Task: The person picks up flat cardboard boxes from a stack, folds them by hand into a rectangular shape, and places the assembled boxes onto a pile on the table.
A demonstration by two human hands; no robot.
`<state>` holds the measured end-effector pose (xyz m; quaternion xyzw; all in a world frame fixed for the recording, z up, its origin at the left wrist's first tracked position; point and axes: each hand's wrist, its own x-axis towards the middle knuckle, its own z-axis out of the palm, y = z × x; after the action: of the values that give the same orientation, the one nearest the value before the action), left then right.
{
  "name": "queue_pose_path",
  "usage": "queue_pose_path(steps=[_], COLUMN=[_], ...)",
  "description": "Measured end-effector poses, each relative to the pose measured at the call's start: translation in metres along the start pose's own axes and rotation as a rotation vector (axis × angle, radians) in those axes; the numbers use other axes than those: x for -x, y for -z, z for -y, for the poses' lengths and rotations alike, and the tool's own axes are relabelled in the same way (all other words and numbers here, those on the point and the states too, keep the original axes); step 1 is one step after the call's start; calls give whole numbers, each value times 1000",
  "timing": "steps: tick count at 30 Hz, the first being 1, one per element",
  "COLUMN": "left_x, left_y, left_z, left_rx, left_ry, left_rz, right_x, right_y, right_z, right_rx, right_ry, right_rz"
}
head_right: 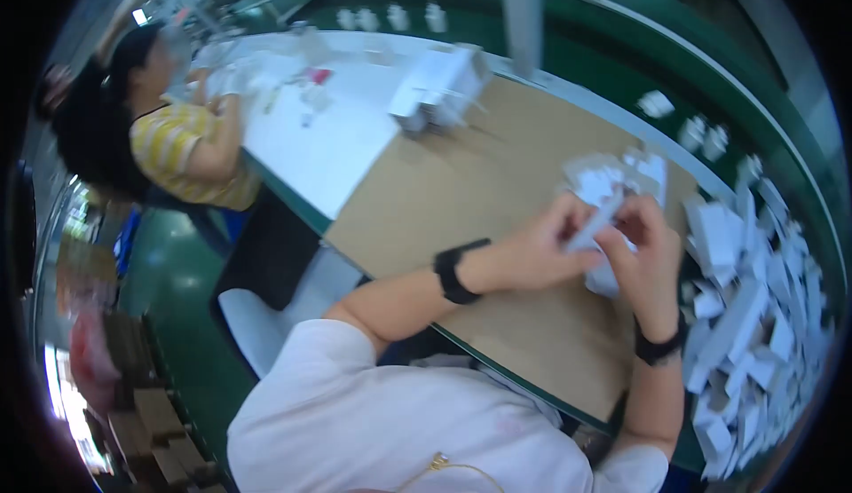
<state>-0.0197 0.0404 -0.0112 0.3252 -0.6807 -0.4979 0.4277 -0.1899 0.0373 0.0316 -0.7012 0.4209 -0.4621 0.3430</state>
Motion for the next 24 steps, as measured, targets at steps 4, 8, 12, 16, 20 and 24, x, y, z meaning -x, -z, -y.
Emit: queue_pose_path(steps=[4,8,12,16,20,24], left_x=[7,6,14,5,6,3], left_y=[-12,-3,-3,-5,1,16], left_z=[-8,-17,-17,-7,-11,-25], left_rx=[109,76,305,268,412,434], left_ry=[-321,-242,-83,-68,-12,82], left_rz=[-124,-89,19,16,-39,158], right_x=[6,4,11,12,6,-2], right_y=[8,-18,-16,-8,-15,5], right_z=[4,19,4,-6,13,13], right_rx=[-82,-385,-481,-286,37,-172], right_ry=[18,-5,-26,102,345,54], right_rz=[108,-143,-28,60,-68,156])
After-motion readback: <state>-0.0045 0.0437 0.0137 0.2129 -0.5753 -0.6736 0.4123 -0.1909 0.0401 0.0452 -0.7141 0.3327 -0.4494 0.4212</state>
